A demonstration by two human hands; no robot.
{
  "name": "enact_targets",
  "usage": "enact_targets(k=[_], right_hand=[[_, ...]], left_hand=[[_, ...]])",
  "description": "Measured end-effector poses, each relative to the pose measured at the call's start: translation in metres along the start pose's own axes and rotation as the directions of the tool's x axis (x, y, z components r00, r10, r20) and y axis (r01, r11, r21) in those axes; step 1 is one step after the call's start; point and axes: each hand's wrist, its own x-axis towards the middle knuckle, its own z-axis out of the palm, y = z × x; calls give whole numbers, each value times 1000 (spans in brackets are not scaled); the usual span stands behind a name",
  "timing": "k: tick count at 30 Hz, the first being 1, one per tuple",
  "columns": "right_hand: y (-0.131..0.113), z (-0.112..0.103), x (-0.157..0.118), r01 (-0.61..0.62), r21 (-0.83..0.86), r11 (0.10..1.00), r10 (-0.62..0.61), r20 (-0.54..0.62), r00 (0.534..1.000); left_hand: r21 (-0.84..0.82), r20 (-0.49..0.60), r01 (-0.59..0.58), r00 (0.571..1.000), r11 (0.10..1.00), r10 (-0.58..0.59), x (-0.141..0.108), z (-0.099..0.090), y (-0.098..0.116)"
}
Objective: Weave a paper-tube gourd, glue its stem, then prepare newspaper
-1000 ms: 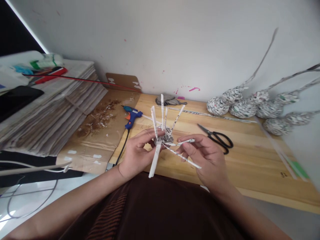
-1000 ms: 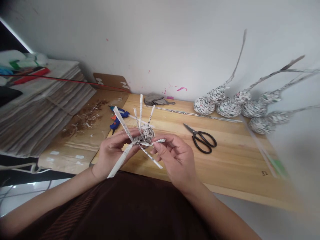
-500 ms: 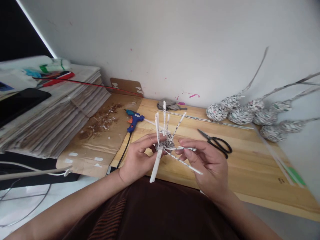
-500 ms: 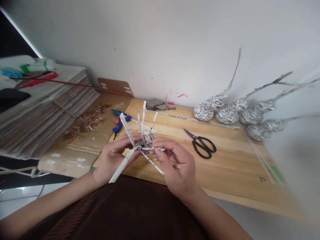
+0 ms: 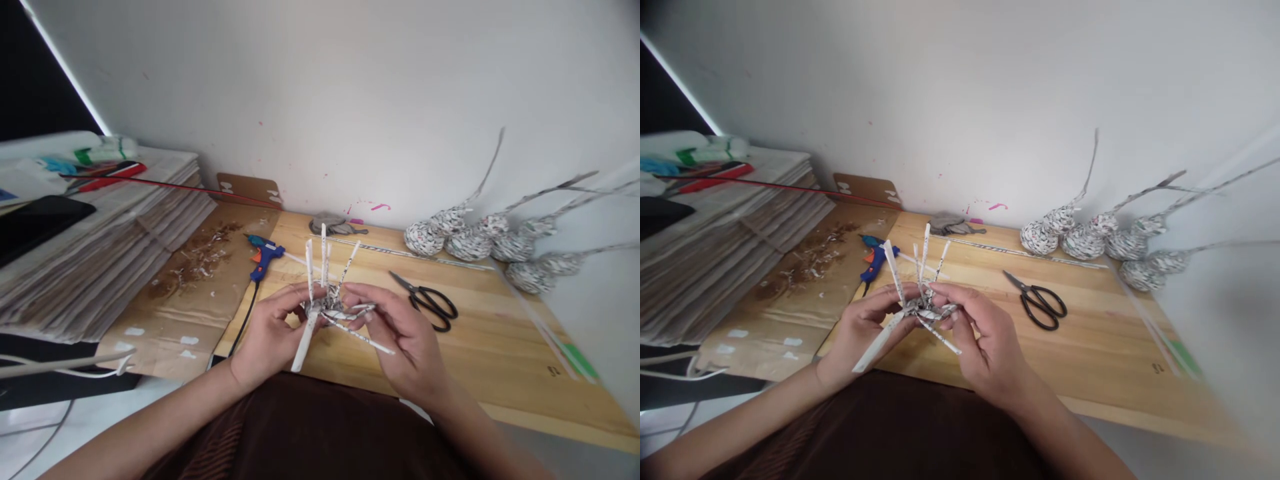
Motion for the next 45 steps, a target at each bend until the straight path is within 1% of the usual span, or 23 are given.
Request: enact_targets(k=[3,5,8,10,13,16,19,25,28,31,33,35,37,39,42,45], right_hand=[[-1,0,0,14,-27,1000,-14,-1,1000],[0,0,0,54,-68,996,-55,-6,998],[2,0,2,89,-90,992,-93,-43,995],[4,1,5,57,-31,998,-60,-85,995],[5,2,12,16,104,994,-3,-123,992],[7,2,23,35,183,982,-7,-155,988],[9,0,36,52,198,979,-14,-189,982],[10,0,53,-41,268,963,95,-193,977],[9,2,59,-58,244,968,115,-226,967],[10,1,60,-45,211,976,98,-244,965],[11,0,59,-46,226,973,96,-219,971],[12,-1,57,-60,245,968,102,-162,982],[10,-1,57,-63,272,960,94,-105,990],[8,0,57,-57,291,955,82,-76,994],[5,1,59,-92,294,951,109,-41,993],[4,3,60,-149,283,947,157,-5,988]], left_hand=[[9,-1,7,1000,1000,-7,1,1,-2],[9,-2,15,1000,1000,-15,1,1,-5],[8,-3,15,1000,1000,-15,3,1,-6],[9,3,8,1000,1000,-8,6,1,-6],[15,26,11,1000,1000,-12,14,2,-5],[-1,23,10,1000,1000,-10,22,6,-8],[-21,35,12,999,1000,-11,28,10,-11],[-37,63,43,997,998,-41,42,14,-14],[-31,79,47,996,998,-45,46,17,-17],[-46,70,64,996,997,-61,49,19,-19],[-55,68,85,994,995,-82,50,20,-21],[-75,78,100,992,992,-94,50,20,-21],[-97,92,106,991,990,-97,51,19,-20],[-103,96,103,991,989,-93,51,18,-20],[-76,78,71,995,995,-65,50,18,-20],[-49,61,-8,998,999,11,50,18,-20]])
